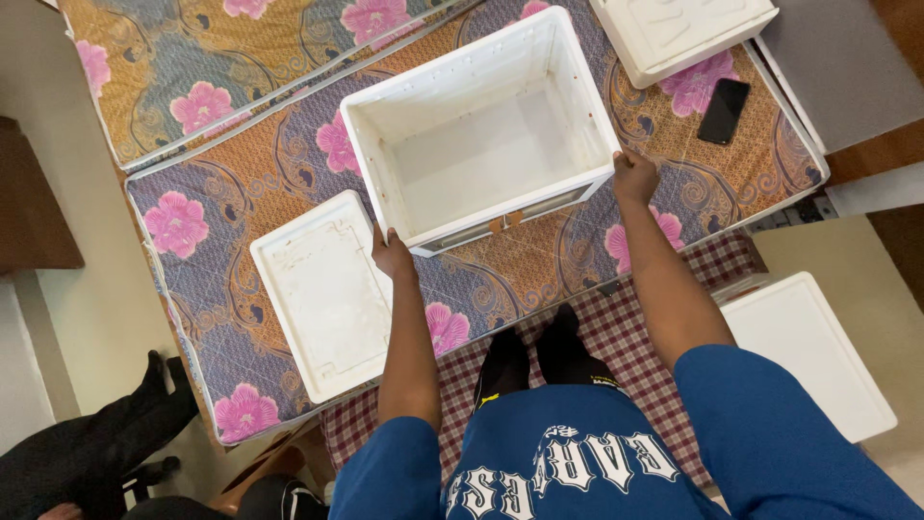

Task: The person assembles a white plastic storage unit by unfolding side panels, inserting a base tray, and stacking a second unit on top. They then place a lid on the assembled unit and move it to the floor.

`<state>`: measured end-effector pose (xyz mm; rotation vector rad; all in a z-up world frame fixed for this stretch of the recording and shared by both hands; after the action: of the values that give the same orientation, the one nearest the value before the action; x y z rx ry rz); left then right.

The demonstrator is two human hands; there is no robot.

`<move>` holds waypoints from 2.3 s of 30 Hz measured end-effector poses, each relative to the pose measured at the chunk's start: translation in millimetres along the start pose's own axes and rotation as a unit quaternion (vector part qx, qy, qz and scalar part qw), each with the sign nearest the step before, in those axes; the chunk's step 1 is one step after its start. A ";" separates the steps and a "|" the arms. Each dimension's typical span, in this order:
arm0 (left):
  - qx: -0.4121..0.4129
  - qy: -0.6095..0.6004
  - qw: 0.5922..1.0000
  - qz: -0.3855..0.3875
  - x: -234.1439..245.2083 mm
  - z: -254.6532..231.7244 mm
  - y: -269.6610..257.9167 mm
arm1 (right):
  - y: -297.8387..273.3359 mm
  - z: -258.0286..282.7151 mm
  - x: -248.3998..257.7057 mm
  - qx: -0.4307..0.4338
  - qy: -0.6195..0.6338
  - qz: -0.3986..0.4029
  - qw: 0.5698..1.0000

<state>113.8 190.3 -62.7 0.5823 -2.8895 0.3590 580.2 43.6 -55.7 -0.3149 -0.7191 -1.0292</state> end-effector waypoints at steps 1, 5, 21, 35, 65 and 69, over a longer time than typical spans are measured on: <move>-0.015 0.001 1.000 0.000 -0.7 0.0 -0.6 | -0.9 2.3 1.4 0.006 -0.008 -0.010 1.000; -0.037 0.042 0.998 0.002 -0.5 1.3 -0.1 | -4.0 9.1 3.9 -0.005 -0.028 0.016 0.999; -0.101 0.113 0.988 -0.038 -12.1 9.5 -8.8 | -7.1 7.1 -3.8 0.048 -0.002 0.011 0.999; 0.014 -0.152 0.985 0.084 -0.2 18.4 0.8 | -10.4 22.8 -7.7 0.036 0.033 -0.034 0.998; -0.158 0.115 0.979 0.061 -14.8 -7.4 25.1 | -3.4 25.7 -12.1 0.070 -0.119 0.081 0.987; -0.085 0.215 0.964 0.132 -22.5 -17.4 42.3 | -2.5 25.0 -16.9 0.069 -0.113 0.118 0.984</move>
<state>119.5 240.9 -59.3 0.0737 -2.5372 0.2318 562.9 67.6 -49.0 -0.3907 -0.9298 -0.7219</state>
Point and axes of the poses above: each hand's wrist, its own y-axis towards the middle knuckle, its own x-axis out of the back of the hand, z = x × y, the point moved 1 cm from there along y, towards the middle knuckle, and after that the axes turned 5 degrees about -y, right-handed, at the moved point
